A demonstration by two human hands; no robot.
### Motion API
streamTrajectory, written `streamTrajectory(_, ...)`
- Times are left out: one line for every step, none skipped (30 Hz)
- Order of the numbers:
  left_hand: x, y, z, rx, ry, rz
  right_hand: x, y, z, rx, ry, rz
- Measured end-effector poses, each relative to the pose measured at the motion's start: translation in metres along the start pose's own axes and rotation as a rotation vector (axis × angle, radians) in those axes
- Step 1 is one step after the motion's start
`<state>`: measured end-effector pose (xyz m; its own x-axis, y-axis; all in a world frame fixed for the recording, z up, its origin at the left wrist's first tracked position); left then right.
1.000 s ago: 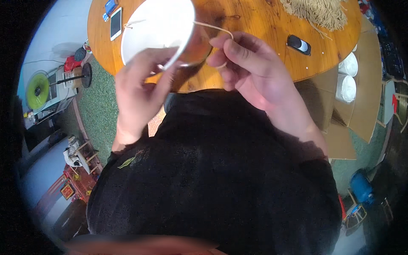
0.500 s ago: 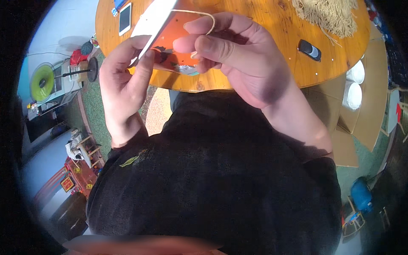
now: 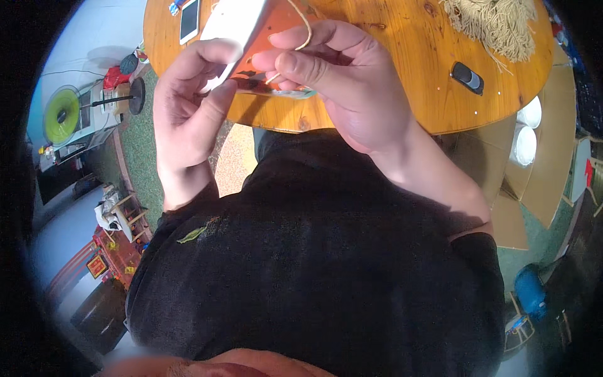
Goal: Attaching plastic handles to decorative bowls by threading the ends through holes and securing them.
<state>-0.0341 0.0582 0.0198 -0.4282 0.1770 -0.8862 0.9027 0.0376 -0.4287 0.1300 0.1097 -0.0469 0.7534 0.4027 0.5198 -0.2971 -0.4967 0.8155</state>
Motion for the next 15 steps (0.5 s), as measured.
streamTrajectory(0.002, 0.003, -0.001, 0.002, -0.001, 0.002, -0.002, -0.001, 0.0, -0.027, -0.01, -0.051)
streamTrajectory(0.004, 0.006, -0.002, -0.003, 0.016, -0.042, -0.006, -0.001, 0.001, -0.029, -0.009, -0.05)
streamTrajectory(0.005, 0.009, -0.002, -0.007, 0.035, -0.087, -0.009, 0.0, 0.001, -0.011, -0.024, -0.082)
streamTrajectory(0.01, 0.011, -0.002, -0.012, -0.025, -0.077, -0.01, 0.001, 0.002, 0.008, -0.038, -0.114)
streamTrajectory(0.013, 0.012, -0.002, -0.01, -0.026, -0.076, -0.011, -0.001, 0.003, 0.005, -0.039, -0.113)
streamTrajectory(0.017, 0.013, -0.002, -0.011, 0.002, -0.075, -0.012, -0.002, 0.005, 0.003, -0.017, -0.142)
streamTrajectory(0.018, 0.013, -0.002, -0.012, 0.031, -0.074, -0.013, -0.004, 0.006, 0.001, 0.005, -0.171)
streamTrajectory(0.018, 0.013, -0.003, -0.013, 0.029, -0.074, -0.012, -0.005, 0.006, 0.0, 0.007, -0.171)
streamTrajectory(0.011, 0.013, -0.005, -0.035, 0.113, -0.127, -0.012, -0.01, 0.006, -0.03, 0.022, -0.197)
streamTrajectory(0.005, 0.013, -0.005, -0.056, 0.196, -0.18, -0.013, -0.014, 0.006, -0.061, 0.036, -0.222)
streamTrajectory(0.004, 0.013, -0.004, -0.055, 0.195, -0.179, -0.013, -0.015, 0.006, -0.062, 0.036, -0.222)
streamTrajectory(0.004, 0.015, -0.003, -0.029, 0.169, -0.241, -0.016, -0.018, 0.007, -0.088, 0.063, -0.268)
streamTrajectory(0.005, 0.018, -0.002, -0.003, 0.142, -0.302, -0.018, -0.021, 0.007, -0.113, 0.091, -0.313)
streamTrajectory(0.004, 0.02, -0.002, -0.001, 0.142, -0.302, -0.019, -0.023, 0.007, -0.115, 0.09, -0.314)
streamTrajectory(0.003, 0.022, -0.002, -0.023, 0.153, -0.351, -0.022, -0.024, 0.008, -0.106, 0.105, -0.341)
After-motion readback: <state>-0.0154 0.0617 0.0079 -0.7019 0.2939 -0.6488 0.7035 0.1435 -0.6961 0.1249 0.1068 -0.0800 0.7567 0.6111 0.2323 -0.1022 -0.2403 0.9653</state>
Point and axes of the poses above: each hand's wrist, its own z-axis away from the middle knuckle, its own y-axis out of the palm, x = y × z, the point moved 7 cm from there along -z, towards the middle knuckle, and after that the axes turned 8 degrees about -z, right-handed, at the moved point
